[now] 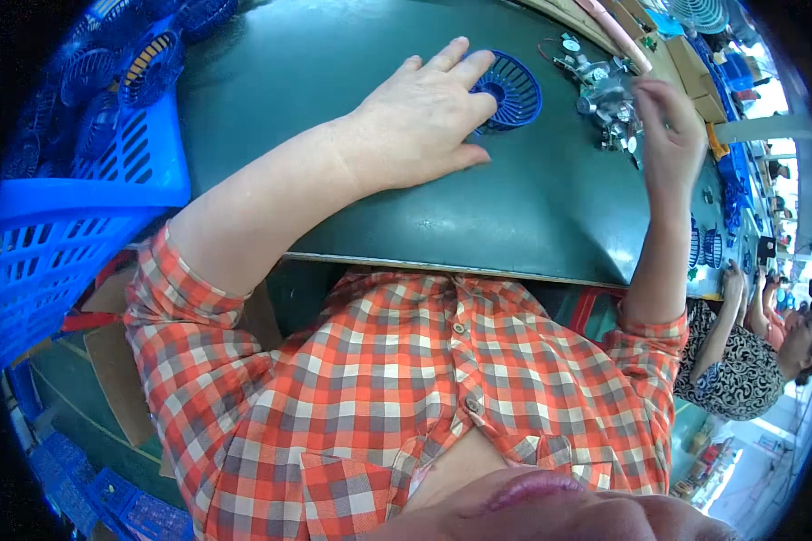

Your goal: Assembling small blue portable fans by inserting components into the plastic casing.

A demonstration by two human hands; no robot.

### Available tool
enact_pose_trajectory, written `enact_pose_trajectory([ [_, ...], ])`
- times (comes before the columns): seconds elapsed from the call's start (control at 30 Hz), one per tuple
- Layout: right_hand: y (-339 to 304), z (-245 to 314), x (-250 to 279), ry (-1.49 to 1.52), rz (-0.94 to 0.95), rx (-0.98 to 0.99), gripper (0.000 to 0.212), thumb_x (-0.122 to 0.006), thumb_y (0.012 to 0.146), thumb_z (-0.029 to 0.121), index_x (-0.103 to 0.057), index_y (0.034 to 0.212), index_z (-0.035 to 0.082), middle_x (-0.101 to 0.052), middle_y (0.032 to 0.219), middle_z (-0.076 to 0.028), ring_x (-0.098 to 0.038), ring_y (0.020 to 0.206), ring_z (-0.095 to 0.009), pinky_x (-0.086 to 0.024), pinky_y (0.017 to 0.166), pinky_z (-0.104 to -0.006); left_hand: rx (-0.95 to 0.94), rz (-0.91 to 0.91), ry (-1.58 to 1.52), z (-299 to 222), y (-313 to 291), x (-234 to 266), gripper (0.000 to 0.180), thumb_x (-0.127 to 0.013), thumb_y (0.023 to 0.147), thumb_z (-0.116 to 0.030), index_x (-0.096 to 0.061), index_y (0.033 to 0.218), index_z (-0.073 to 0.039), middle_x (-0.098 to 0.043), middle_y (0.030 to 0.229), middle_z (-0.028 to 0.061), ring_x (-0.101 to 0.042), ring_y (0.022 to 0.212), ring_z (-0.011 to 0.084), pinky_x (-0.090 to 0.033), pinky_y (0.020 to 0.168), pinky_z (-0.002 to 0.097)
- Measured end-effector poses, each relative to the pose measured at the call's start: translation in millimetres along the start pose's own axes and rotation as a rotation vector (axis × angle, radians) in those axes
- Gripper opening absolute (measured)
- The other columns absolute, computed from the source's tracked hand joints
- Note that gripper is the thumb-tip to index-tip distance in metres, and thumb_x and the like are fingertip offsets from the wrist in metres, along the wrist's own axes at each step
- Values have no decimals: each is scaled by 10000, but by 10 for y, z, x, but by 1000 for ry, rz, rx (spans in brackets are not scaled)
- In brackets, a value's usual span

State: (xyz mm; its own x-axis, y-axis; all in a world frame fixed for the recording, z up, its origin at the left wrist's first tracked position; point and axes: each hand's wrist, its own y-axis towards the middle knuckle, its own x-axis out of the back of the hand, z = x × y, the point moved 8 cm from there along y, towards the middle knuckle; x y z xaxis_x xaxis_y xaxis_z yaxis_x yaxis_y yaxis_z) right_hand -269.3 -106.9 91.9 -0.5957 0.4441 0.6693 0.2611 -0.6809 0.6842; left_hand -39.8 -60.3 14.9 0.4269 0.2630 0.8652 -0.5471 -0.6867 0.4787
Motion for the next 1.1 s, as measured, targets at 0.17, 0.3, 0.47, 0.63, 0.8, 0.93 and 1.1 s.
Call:
enact_pose_trajectory([
  [0.17, -385, -174, -13, 2, 58, -264, 118, -676, 921, 78, -714, 1005, 4, -717, 989, -51, -641, 932, -118, -496, 861, -264, 108, 95, 11, 179, 81, 23, 204, -651, 862, -146, -666, 1033, -37, -586, 1250, 230, -580, 1190, 367, -533, 937, 457],
  [0.3, -567, -162, -24, 1, 36, -236, 99, -686, 912, 63, -714, 981, -2, -712, 957, -44, -634, 909, -111, -491, 870, -262, 99, 51, 10, 339, 65, -10, 151, -582, 875, -124, -657, 978, -43, -685, 925, 177, -679, 861, 362, -556, 792, 459],
  [0.47, -808, -296, 35, 176, -65, -356, 84, -669, 929, 43, -715, 965, -18, -712, 956, -33, -619, 875, -74, -481, 823, -220, 112, -45, -43, 385, 116, 113, 202, -588, 885, -81, -646, 1078, -76, -686, 999, 140, -661, 895, 362, -537, 782, 435],
  [0.63, -926, -363, 344, 383, -384, -433, 97, -658, 926, 35, -726, 965, -21, -717, 936, -55, -630, 892, -106, -487, 827, -246, 0, -48, -280, 211, 115, 168, 205, -571, 869, -3, -637, 1059, -40, -675, 1006, 153, -662, 922, 349, -542, 800, 413],
  [0.8, -943, -362, 347, 190, -356, -424, 93, -634, 945, 21, -714, 971, -20, -720, 957, -62, -633, 896, -104, -484, 822, -230, -290, 223, -497, -190, 29, 17, 222, -615, 820, 34, -638, 1030, -33, -672, 1083, 137, -655, 988, 327, -541, 849, 404],
  [0.93, -988, -299, 333, 191, -345, -375, 87, -628, 957, 21, -695, 985, -27, -716, 978, -72, -635, 902, -107, -484, 825, -224, -368, 230, -479, -339, -42, 36, 204, -647, 819, 6, -639, 1019, -33, -680, 1078, 127, -646, 1006, 313, -542, 864, 399],
  [1.1, -1052, -31, 398, 159, -392, -233, 75, -640, 948, 24, -694, 970, -24, -707, 988, -86, -639, 892, -127, -491, 808, -245, -364, 278, -514, -339, -16, 12, 135, -620, 844, -30, -658, 972, -50, -698, 991, 112, -651, 993, 303, -532, 873, 413],
])
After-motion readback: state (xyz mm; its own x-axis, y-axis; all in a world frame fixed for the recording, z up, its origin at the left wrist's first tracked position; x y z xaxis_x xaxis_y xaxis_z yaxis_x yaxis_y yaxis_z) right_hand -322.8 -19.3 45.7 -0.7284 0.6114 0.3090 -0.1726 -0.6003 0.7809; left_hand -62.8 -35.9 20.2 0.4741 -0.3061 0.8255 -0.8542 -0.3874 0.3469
